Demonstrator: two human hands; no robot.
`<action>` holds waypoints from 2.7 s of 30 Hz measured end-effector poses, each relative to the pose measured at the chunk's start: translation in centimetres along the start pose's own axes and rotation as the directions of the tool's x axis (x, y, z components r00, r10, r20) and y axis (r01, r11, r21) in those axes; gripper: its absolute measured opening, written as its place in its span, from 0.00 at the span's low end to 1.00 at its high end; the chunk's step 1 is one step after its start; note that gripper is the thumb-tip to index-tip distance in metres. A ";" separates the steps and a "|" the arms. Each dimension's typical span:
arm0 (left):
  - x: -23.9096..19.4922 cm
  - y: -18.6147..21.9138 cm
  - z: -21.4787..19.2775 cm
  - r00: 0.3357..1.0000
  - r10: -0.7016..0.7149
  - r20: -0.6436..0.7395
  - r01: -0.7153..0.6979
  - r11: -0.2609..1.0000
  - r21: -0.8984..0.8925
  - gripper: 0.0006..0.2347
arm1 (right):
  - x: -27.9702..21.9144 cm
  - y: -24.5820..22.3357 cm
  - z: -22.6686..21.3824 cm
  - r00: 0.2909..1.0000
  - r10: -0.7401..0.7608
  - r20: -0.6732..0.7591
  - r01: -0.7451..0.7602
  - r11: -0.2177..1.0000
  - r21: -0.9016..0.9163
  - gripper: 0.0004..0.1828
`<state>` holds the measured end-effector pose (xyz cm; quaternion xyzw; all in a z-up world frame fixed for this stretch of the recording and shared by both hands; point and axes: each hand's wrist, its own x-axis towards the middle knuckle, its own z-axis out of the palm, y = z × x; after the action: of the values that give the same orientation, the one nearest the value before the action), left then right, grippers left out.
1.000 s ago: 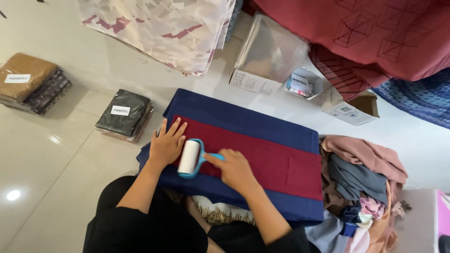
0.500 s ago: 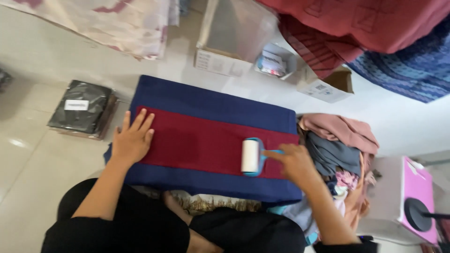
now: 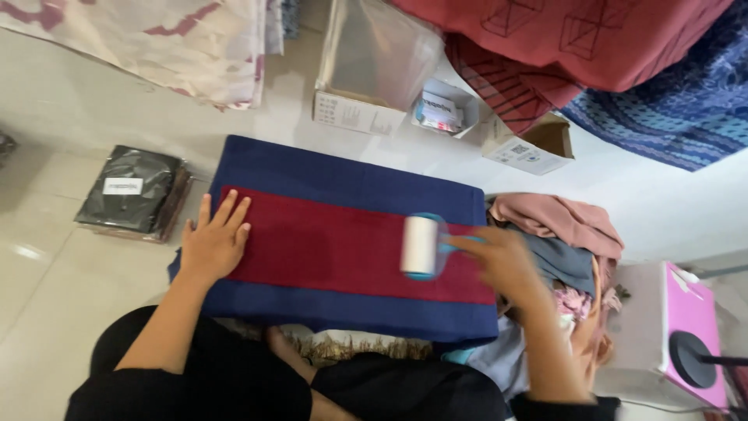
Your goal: The person uses a lint roller to clean a maroon fabric laid on a blue mat. They then fold the fabric into a small rectangle and place it into a clear plastic bag.
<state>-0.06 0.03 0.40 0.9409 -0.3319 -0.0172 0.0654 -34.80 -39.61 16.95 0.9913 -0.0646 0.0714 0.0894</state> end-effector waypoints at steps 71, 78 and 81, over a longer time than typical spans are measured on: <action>-0.1 -2.4 3.8 0.957 0.041 -0.286 0.000 0.990 0.142 0.27 | -11.4 -13.7 2.4 0.492 0.866 0.093 -0.850 0.455 0.265 0.29; 0.1 -3.3 6.8 0.894 0.086 -0.441 0.111 0.908 0.403 0.25 | -10.9 -11.0 3.9 0.433 0.899 0.060 -0.887 0.414 0.204 0.30; 0.5 -3.6 7.1 0.930 0.039 -0.366 0.138 0.886 0.443 0.25 | -7.0 -7.9 6.5 0.487 0.872 -0.051 -0.830 0.480 0.284 0.26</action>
<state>2.00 1.70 -7.15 0.9241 -0.2838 0.2356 -0.1001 -39.66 -32.32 8.22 0.8188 -0.5320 0.2062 -0.0633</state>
